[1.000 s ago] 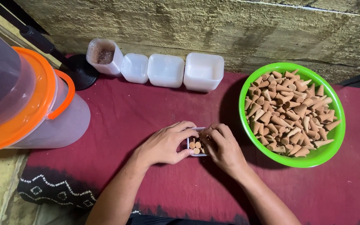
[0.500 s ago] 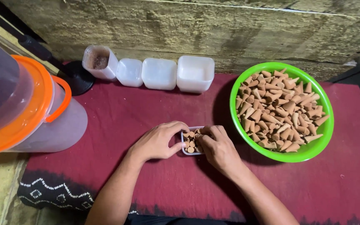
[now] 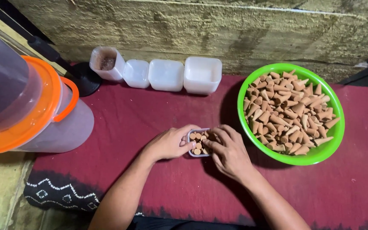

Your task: Packing small incense cones from a large green bowl into a small clear plastic container.

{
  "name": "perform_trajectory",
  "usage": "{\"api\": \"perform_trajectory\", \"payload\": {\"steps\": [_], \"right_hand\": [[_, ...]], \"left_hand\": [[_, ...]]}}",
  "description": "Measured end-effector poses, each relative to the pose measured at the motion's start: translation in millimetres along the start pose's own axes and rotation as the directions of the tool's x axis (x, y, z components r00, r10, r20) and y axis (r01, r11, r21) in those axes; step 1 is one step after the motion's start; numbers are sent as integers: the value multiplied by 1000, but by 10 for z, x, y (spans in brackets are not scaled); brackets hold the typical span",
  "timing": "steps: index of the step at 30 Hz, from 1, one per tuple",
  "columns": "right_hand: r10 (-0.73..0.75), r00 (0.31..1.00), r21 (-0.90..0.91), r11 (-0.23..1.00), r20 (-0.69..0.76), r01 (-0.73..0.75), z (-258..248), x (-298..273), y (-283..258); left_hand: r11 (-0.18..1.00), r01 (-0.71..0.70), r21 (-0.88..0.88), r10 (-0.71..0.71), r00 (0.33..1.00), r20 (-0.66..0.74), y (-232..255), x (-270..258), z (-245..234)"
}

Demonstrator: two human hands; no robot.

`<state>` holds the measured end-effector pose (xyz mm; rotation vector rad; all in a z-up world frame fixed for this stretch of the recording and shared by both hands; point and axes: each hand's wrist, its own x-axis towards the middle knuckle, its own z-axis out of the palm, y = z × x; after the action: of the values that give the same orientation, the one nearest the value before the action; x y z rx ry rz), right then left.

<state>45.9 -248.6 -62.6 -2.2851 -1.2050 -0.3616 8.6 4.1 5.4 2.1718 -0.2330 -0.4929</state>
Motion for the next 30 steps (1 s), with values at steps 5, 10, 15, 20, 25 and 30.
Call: {"api": "perform_trajectory", "payload": {"steps": [5, 10, 15, 20, 25, 30], "right_hand": [[65, 998, 35, 997, -5, -65, -83, 43, -76], [59, 992, 157, 987, -111, -41, -85, -16, -130], [20, 990, 180, 984, -141, 6, -380, -115, -143], [-43, 990, 133, 989, -136, 61, -923, -176, -63], [48, 969, -6, 999, -241, -51, -910, -673, 758], [199, 884, -64, 967, -422, -248, -1109, -689, 913]], "left_hand": [[1000, 15, 1, -15, 1000, 22, -66, 95, -49], [969, -102, -226, 98, 995, -31, -318, 108, -34], [968, -237, -85, 220, 961, -169, -389, 143, -15], [993, 36, 111, -3, 959, -282, -73, 14, -63], [955, -142, 262, 255, 843, -473, -206, 176, -35], [849, -382, 366, 509, 778, -368, 379, 602, 67]]}}
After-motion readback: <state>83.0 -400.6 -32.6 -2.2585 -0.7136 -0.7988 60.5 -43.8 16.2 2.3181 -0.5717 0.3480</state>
